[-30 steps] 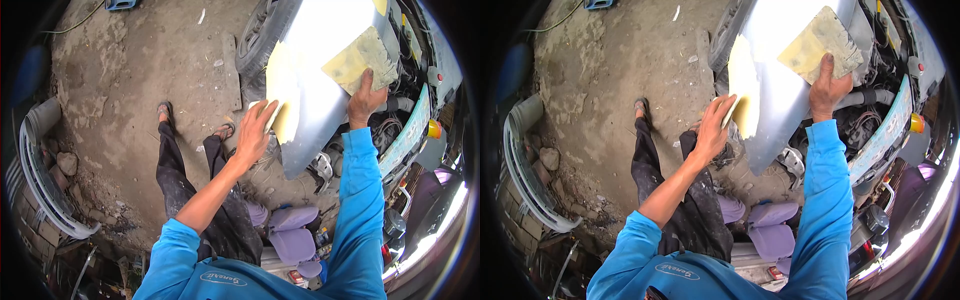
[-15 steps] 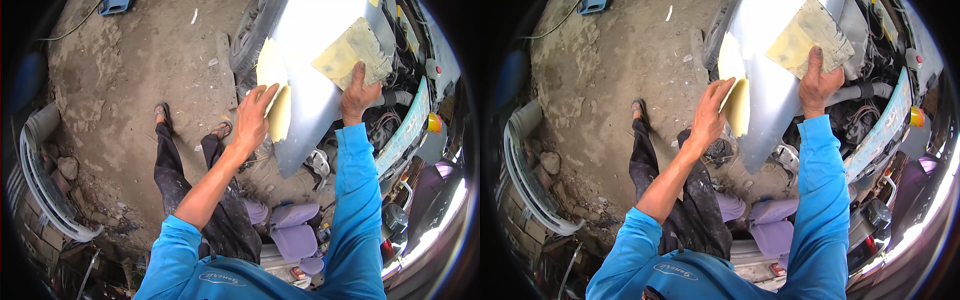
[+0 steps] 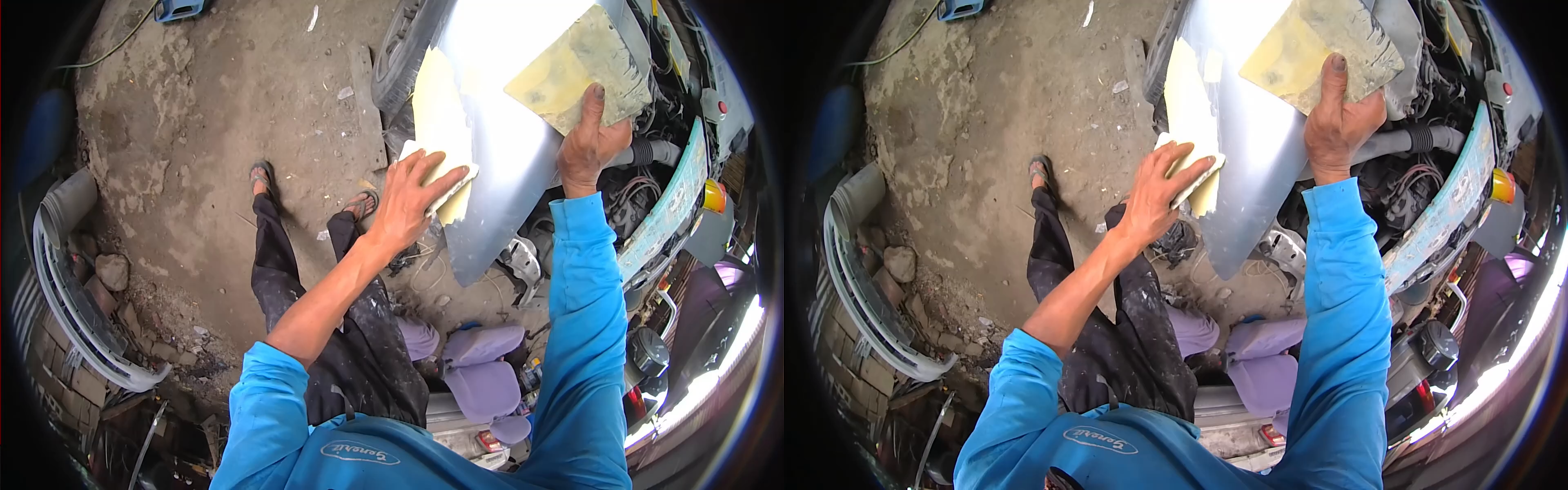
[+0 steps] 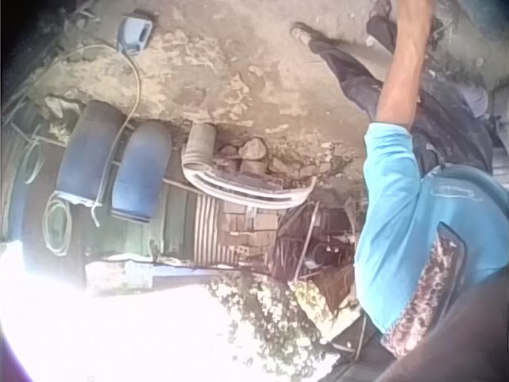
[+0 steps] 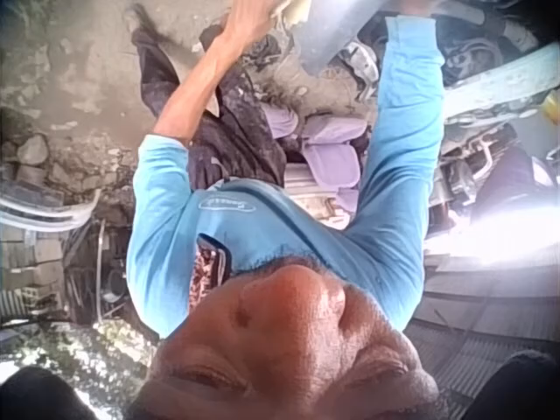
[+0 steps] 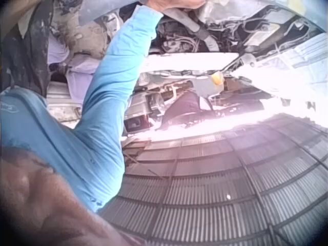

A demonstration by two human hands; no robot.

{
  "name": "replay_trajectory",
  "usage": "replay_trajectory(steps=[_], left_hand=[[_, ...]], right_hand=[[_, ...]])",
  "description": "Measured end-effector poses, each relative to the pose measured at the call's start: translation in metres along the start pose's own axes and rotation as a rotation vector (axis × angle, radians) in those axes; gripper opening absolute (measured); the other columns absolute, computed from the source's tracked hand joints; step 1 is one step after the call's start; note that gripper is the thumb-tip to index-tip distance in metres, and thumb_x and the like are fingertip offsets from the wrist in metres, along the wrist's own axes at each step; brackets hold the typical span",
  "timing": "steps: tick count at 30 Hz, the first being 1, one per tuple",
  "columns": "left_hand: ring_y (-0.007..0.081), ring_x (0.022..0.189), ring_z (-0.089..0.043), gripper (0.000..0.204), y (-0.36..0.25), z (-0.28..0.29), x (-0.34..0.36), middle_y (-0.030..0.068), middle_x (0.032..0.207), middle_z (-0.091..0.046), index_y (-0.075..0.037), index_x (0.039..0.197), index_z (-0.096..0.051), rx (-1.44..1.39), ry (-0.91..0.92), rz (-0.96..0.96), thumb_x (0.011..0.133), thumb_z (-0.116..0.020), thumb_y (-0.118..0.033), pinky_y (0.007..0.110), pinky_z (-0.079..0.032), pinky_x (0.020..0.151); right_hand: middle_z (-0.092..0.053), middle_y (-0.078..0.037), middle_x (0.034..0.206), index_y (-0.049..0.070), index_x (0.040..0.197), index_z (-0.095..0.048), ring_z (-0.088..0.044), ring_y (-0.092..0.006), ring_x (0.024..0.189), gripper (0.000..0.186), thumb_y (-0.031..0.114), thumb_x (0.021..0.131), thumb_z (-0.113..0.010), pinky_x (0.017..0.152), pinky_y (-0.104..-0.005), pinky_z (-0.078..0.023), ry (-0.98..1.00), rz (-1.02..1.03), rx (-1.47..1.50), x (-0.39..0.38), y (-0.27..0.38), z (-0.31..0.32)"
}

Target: Sanding the body filler on a car fender using sanding blocks and sandpaper.

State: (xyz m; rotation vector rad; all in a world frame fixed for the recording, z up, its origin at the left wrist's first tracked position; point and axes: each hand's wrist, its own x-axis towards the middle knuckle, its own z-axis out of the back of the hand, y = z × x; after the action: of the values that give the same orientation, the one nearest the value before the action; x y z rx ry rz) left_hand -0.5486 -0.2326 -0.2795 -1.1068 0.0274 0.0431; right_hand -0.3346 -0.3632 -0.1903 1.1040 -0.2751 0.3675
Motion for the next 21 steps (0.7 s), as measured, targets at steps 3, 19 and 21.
replay_trajectory(steps=[3, 19, 21], left_hand=[[0.0373, 0.125, -0.044, 0.084, 0.008, -0.007, -0.019, 0.0103, 0.135, -0.048, -0.027, 0.133, -0.057, 0.061, 0.016, -0.072, 0.059, -0.069, 0.011, 0.05, -0.037, 0.1], [0.0347, 0.131, -0.039, 0.078, 0.018, -0.019, -0.141, 0.0086, 0.136, -0.047, -0.029, 0.133, -0.055, 0.038, 0.205, 0.004, 0.065, -0.067, 0.007, 0.061, -0.03, 0.104], [0.0361, 0.13, -0.039, 0.082, -0.01, -0.011, -0.13, 0.0124, 0.134, -0.047, -0.022, 0.134, -0.054, -0.072, 0.103, 0.101, 0.062, -0.063, 0.015, 0.058, -0.03, 0.105]], right_hand=[[-0.068, -0.012, 0.105, -0.008, 0.11, -0.061, -0.062, -0.0172, 0.091, 0.042, 0.031, 0.095, -0.064, 0.083, -0.0297, -0.048, -0.011, 0.017, 0.02, 0.002, -0.001, -0.001], [-0.069, -0.014, 0.102, -0.009, 0.109, -0.062, -0.063, -0.0186, 0.089, 0.041, 0.029, 0.095, -0.064, 0.082, -0.0304, -0.049, -0.038, 0.016, -0.012, -0.001, 0.0, -0.005], [-0.068, -0.014, 0.103, -0.009, 0.11, -0.062, -0.063, -0.019, 0.091, 0.041, 0.029, 0.095, -0.064, 0.083, -0.0306, -0.049, -0.023, -0.022, -0.138, 0.002, -0.002, 0.008]])
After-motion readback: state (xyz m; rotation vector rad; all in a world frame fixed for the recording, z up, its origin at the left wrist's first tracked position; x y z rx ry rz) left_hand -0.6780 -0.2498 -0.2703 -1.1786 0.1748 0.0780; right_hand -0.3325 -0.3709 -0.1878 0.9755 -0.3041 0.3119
